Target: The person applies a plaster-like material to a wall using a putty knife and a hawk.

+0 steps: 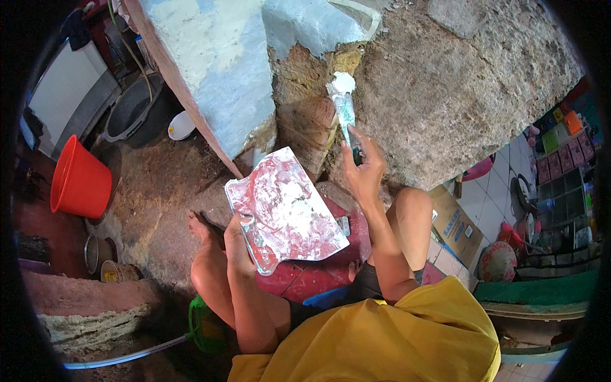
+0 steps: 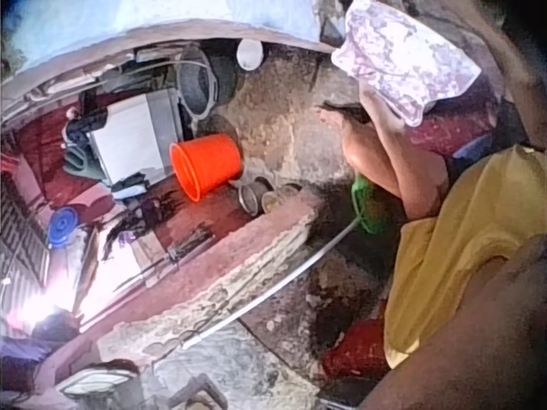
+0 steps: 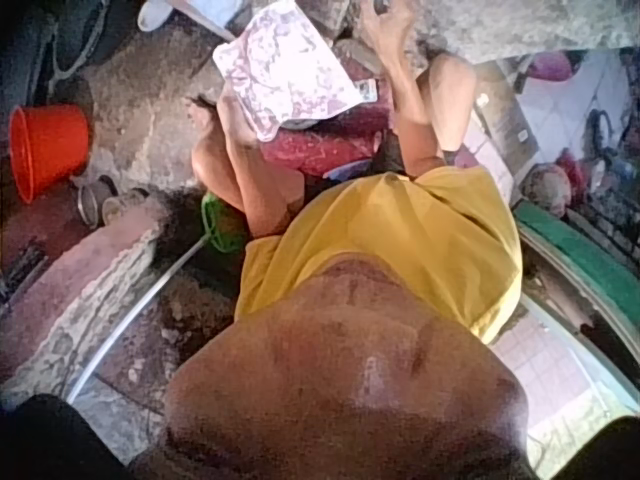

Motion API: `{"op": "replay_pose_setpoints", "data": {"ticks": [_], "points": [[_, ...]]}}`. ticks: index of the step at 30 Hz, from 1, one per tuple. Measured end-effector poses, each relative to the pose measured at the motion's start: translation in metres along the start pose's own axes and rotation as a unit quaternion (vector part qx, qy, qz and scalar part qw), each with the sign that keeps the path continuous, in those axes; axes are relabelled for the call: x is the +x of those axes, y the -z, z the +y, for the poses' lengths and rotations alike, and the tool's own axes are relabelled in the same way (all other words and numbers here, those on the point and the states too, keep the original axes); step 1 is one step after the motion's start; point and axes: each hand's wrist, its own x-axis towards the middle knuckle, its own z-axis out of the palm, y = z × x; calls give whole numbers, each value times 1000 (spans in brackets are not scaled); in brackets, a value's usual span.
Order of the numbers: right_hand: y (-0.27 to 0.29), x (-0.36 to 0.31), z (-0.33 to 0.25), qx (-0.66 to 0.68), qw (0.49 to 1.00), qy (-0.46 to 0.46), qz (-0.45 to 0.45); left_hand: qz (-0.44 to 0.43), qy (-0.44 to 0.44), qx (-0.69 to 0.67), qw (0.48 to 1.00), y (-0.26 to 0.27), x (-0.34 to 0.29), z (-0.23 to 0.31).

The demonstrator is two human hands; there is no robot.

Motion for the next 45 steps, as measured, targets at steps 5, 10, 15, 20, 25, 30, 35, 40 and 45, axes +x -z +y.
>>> {"op": "replay_pose_setpoints", "data": {"ticks": [5, 10, 15, 20, 25, 30, 35, 40, 45], "points": [[0, -11, 4, -10, 1000, 16, -17, 4, 2, 4, 1000, 3, 2, 0], [2, -6, -7, 4, 999, -41, -15, -3, 10, -1, 1000, -4, -1, 2], [-3, -2, 4, -11, 1000, 18, -4, -16, 21, -7, 1000, -4, 1, 1], [0, -18, -5, 11, 1000, -9, -25, 46, -4, 30, 998, -1, 0, 2], [9, -12, -5, -1, 1000, -1, -28, 62, 1, 27, 998, -7, -3, 3], [9, 1, -9, -11, 1000, -5, -13, 33, 10, 3, 999, -2, 1, 2], [6, 2, 9, -32, 999, 7, -7, 42, 12, 9, 999, -6, 0, 2], [10, -15, 20, -65, 997, 27, -25, 31, 11, -10, 999, 2, 6, -1], [34, -42, 2, 122, 979, -105, -123, 18, -4, -13, 1000, 2, 5, -1]]}}
